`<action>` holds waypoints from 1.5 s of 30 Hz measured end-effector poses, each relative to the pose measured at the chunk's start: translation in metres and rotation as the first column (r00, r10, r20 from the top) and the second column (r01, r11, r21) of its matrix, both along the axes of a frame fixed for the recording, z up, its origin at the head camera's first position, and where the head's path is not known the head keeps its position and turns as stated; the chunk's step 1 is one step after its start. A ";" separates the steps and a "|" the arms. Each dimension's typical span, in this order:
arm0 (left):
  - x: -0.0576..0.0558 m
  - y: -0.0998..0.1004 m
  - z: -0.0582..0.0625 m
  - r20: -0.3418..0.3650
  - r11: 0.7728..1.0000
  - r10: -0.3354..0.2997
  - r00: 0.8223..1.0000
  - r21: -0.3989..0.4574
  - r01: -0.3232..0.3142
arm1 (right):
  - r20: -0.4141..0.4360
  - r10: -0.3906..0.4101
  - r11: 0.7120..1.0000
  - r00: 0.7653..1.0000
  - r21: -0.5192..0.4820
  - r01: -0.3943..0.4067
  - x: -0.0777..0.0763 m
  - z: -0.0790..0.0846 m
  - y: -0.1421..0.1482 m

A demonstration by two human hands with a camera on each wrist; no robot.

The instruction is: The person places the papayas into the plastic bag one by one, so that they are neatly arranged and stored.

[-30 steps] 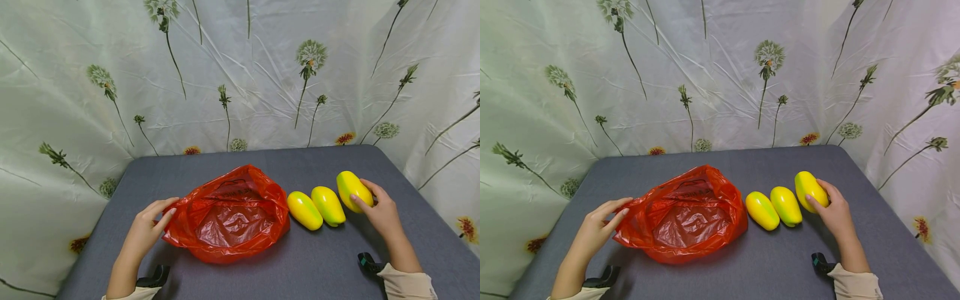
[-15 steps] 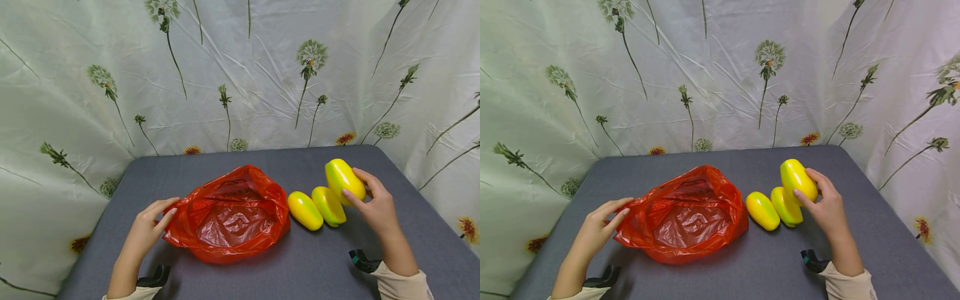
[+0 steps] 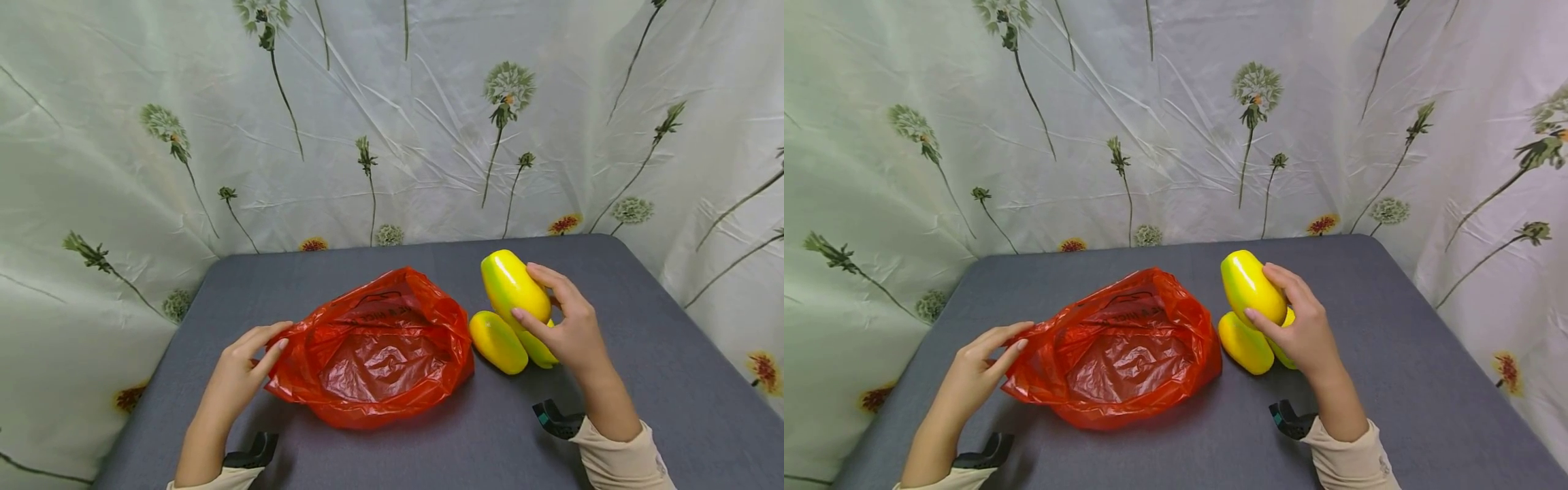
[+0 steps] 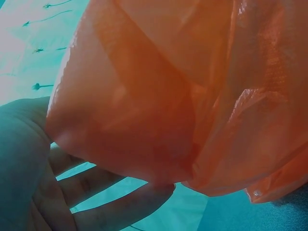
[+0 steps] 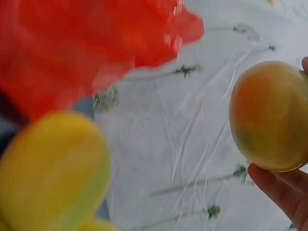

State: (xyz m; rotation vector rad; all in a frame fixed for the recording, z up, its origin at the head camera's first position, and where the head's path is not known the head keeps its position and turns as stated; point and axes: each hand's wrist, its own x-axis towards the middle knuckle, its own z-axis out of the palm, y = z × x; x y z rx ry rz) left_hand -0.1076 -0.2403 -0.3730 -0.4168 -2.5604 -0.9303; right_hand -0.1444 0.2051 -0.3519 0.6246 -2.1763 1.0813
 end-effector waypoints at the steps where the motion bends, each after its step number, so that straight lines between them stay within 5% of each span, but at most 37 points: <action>1: 0.000 0.000 0.000 -0.002 1.000 0.001 1.000 0.000 -0.001 | 0.000 0.011 1.000 1.000 0.002 -0.011 0.001 0.001 -0.004; 8: -0.001 0.000 0.000 -0.019 1.000 0.001 1.000 -0.005 -0.001 | -0.009 0.152 0.988 0.988 -0.032 -0.152 0.003 0.007 -0.035; 17: 0.000 -0.001 0.000 -0.016 1.000 0.006 1.000 -0.004 -0.006 | 0.047 0.319 0.946 0.946 -0.072 -0.316 0.004 0.004 -0.074; 25: 0.000 0.000 0.001 -0.038 1.000 -0.004 0.999 0.005 0.004 | 0.175 0.340 0.940 0.924 -0.106 -0.326 0.022 0.021 -0.116; 38: 0.001 0.000 0.003 -0.033 1.000 -0.007 0.999 -0.003 0.007 | 0.385 0.407 0.913 0.828 -0.176 -0.367 0.001 -0.033 -0.160; 45: 0.002 0.001 0.003 0.002 1.000 0.007 1.000 -0.002 -0.007 | 0.527 0.459 0.888 0.715 -0.293 -0.354 -0.002 -0.046 -0.179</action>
